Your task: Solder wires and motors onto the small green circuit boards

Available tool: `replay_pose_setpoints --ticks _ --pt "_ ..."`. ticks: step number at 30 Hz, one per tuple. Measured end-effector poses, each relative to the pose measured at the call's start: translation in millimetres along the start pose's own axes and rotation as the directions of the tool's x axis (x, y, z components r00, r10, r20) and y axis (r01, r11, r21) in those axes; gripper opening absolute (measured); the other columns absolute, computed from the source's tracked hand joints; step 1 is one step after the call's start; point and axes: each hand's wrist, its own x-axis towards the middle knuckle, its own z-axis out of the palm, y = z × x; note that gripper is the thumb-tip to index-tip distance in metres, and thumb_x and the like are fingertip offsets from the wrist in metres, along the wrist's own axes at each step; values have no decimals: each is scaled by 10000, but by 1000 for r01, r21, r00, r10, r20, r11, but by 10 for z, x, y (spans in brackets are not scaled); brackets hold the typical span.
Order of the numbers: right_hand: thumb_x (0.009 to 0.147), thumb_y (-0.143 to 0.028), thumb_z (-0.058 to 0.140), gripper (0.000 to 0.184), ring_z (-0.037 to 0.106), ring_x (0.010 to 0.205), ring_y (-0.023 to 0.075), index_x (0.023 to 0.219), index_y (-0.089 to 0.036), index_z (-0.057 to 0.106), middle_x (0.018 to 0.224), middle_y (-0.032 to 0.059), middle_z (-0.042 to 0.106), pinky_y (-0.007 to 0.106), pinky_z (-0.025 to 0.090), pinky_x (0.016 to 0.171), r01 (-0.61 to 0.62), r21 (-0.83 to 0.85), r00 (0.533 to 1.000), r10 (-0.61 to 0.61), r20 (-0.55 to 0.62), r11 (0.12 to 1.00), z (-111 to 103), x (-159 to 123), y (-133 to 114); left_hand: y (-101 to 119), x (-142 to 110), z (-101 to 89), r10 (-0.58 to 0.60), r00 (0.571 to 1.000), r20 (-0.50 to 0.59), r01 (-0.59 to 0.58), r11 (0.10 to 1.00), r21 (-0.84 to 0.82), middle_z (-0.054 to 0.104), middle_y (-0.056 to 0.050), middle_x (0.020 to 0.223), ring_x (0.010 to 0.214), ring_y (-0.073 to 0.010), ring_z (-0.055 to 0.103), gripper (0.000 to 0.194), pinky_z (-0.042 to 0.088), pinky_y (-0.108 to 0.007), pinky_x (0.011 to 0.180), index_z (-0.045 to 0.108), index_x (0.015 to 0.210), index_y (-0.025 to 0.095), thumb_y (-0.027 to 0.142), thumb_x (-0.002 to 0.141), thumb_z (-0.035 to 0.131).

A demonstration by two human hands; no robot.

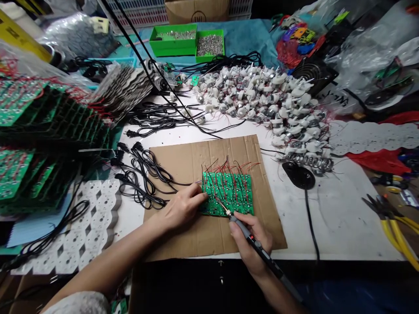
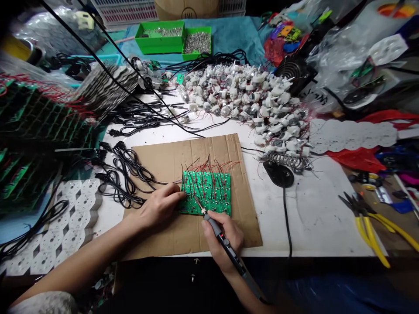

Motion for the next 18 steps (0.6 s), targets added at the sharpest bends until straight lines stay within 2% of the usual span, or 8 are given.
replay_pose_setpoints --ticks 5,10,18 --pt "982 -331 690 162 728 656 174 1099 -230 739 886 30 758 296 643 682 -1 13 1000 1 5 1000 6 -8 4 -10 -10 2 -69 996 54 72 996 -50 591 -23 881 691 -134 515 290 412 -235 601 675 1080 220 86 961 447" --pt "974 -322 695 143 726 632 169 1080 -240 743 875 19 758 291 644 669 2 17 1000 -2 -4 1000 4 -4 -6 -7 -12 -6 -64 997 49 65 997 -32 584 -24 887 698 -130 514 280 415 -227 605 667 1095 210 109 984 431" --pt "976 -356 694 164 701 588 159 1058 -224 746 849 31 760 279 641 629 -3 -8 1000 3 11 1000 -3 -9 -33 -13 -11 -18 -24 999 28 26 998 -57 588 -40 886 695 -123 548 305 450 -214 607 672 1092 191 32 938 462"
